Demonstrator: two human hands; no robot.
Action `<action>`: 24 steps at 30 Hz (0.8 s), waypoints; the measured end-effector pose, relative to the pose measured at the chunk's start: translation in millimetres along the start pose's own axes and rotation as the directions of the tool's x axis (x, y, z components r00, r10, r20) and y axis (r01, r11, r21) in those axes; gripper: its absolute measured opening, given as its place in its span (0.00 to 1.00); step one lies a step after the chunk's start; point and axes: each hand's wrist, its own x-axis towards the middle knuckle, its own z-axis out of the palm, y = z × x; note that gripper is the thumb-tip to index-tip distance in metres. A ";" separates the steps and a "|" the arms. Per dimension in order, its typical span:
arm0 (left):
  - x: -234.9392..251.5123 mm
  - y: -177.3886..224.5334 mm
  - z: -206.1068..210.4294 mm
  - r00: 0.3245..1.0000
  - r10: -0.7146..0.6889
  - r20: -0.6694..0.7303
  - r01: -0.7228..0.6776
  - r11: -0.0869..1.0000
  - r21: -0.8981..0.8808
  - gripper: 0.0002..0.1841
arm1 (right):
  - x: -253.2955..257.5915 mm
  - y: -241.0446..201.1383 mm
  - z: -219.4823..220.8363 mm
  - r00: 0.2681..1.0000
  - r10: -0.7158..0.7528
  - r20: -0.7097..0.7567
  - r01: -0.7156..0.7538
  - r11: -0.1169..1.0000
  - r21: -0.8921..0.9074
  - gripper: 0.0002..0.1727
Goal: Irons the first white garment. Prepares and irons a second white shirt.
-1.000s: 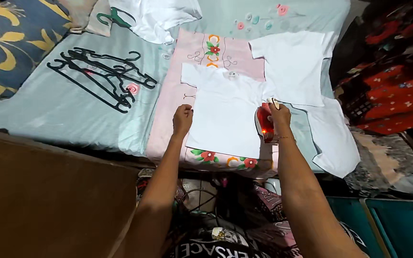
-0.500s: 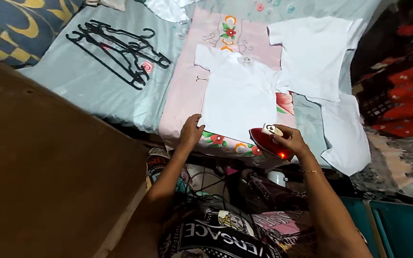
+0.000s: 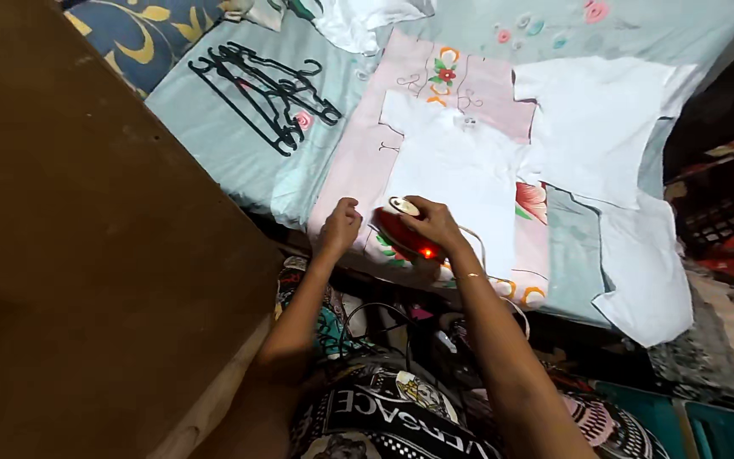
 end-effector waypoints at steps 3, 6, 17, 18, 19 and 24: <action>-0.6 0.1 -13.5 0.998 0.003 -0.060 -0.005 1.000 -0.018 0.23 | 4.7 -24.7 4.0 0.998 -0.015 0.055 0.016 1.000 -0.014 0.22; 5.2 0.4 -16.9 0.993 0.039 -0.116 -0.042 0.999 -0.028 0.21 | 4.9 -22.8 -6.1 0.986 -0.027 0.166 0.032 0.999 -0.029 0.24; 14.5 6.1 24.4 0.908 0.419 0.027 -0.413 0.880 0.237 0.12 | -106.0 99.7 -99.4 0.967 0.255 0.022 -0.255 0.967 -0.004 0.28; 16.3 6.1 30.1 0.878 0.477 0.052 -0.472 0.841 0.264 0.12 | -114.6 104.8 -103.4 0.960 0.279 -0.006 -0.279 0.960 0.019 0.28; 18.2 6.2 34.5 0.850 0.518 0.094 -0.521 0.804 0.287 0.12 | -120.9 107.3 -107.1 0.954 0.299 -0.034 -0.297 0.954 0.039 0.27; 25.9 6.7 35.7 0.827 0.452 0.335 -0.560 0.719 0.411 0.23 | -125.4 113.2 -136.6 0.852 0.474 -0.222 -0.480 0.877 0.031 0.26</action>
